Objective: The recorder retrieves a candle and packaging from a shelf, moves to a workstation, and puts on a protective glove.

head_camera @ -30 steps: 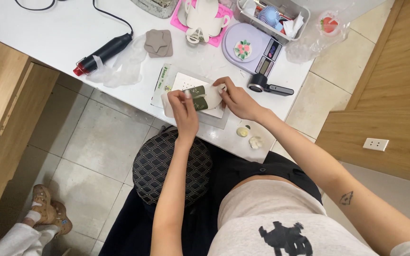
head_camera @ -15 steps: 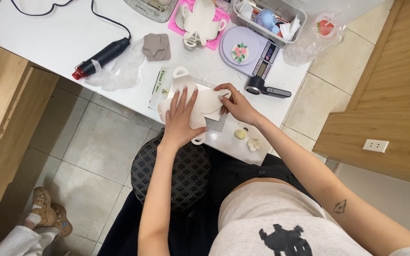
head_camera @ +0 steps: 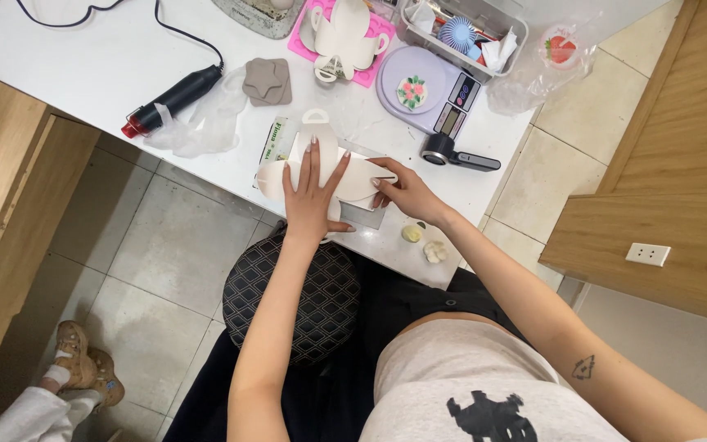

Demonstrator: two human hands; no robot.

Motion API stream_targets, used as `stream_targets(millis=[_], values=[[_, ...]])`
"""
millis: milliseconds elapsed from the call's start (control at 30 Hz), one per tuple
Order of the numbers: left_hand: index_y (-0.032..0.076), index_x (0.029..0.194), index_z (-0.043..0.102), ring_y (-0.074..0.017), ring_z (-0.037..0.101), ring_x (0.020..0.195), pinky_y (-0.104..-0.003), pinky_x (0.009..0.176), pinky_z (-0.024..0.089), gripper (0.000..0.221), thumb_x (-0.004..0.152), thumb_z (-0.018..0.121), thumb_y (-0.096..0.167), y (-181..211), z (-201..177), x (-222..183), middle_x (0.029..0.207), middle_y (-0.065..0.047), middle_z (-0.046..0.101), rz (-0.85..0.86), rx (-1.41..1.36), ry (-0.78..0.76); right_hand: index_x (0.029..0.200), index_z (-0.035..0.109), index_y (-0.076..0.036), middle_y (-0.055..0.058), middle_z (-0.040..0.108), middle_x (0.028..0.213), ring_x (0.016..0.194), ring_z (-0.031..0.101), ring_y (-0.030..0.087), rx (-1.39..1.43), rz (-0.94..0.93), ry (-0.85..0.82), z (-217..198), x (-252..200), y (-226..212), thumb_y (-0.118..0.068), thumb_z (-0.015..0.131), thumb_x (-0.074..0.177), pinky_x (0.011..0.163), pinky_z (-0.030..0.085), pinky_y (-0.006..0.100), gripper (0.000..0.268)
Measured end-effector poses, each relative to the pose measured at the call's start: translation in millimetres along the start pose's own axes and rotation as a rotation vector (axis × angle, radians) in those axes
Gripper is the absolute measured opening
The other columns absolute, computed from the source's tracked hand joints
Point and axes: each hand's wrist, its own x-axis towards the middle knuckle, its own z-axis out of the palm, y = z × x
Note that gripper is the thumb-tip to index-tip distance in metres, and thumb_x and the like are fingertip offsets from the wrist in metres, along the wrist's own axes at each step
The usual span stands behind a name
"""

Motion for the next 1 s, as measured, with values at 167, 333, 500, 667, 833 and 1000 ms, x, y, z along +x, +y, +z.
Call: stream_targets(millis=[167,333,500,667,833,1000], values=[[0.044,0.164,0.011,-0.0336,0.007,0.159,-0.067,0.121,0.008,0.153,0.036,0.091,0.070,10.2,-17.5,11.0,0.170,-0.024,0.004,-0.027,0.135,-0.051,0.148,0.045,-0.008,0.008,0.069,0.106,0.091,0.075,0.015,0.080,-0.024,-0.027,-6.3,4.2,3.2,-0.020,0.051,0.106,0.083,0.062,0.032,0.044],[0.045,0.164,0.012,-0.0353,0.006,0.159,-0.071,0.120,0.007,0.150,0.038,0.088,0.073,7.3,-41.5,46.6,0.171,-0.019,0.006,0.007,0.132,0.103,0.151,0.041,-0.008,0.015,0.069,0.110,0.097,0.075,0.019,0.263,-0.007,0.034,-33.4,17.8,-4.6,-0.018,0.051,0.106,0.088,0.062,0.033,0.047],[0.042,0.169,0.014,-0.0360,0.006,0.161,-0.071,0.122,0.007,0.148,0.044,0.086,0.074,-7.0,-59.7,130.4,0.174,-0.018,0.007,0.110,0.113,0.231,0.152,0.038,-0.007,0.016,0.067,0.118,0.100,0.074,0.023,0.459,-0.062,0.155,-75.3,57.2,-23.3,-0.015,0.053,0.107,0.091,0.062,0.033,0.048],[0.041,0.168,0.013,-0.0380,0.008,0.158,-0.073,0.119,0.009,0.129,0.066,0.085,0.073,-22.9,-49.6,233.5,0.171,-0.019,0.006,0.307,0.075,0.359,0.150,0.039,-0.004,0.018,0.065,0.126,0.105,0.075,0.025,0.591,-0.159,0.259,-125.0,100.1,-39.2,-0.013,0.053,0.107,0.087,0.063,0.034,0.046],[0.043,0.166,0.006,-0.0351,0.008,0.159,-0.066,0.122,0.015,0.114,0.081,0.078,0.067,-27.5,-18.2,294.0,0.173,-0.015,0.003,0.296,-0.081,0.143,0.150,0.035,-0.006,0.021,0.067,0.124,0.101,0.077,0.028,0.550,-0.071,0.350,-155.8,142.7,-39.7,-0.009,0.047,0.105,0.085,0.066,0.036,0.047],[0.038,0.164,0.002,-0.0379,0.007,0.157,-0.065,0.121,0.015,0.112,0.083,0.076,0.064,-45.4,20.1,321.5,0.170,-0.016,0.000,0.315,-0.151,0.017,0.152,0.030,-0.005,0.024,0.067,0.121,0.097,0.077,0.030,0.502,0.078,0.361,-156.7,191.8,-40.0,-0.006,0.046,0.104,0.084,0.065,0.036,0.051]])
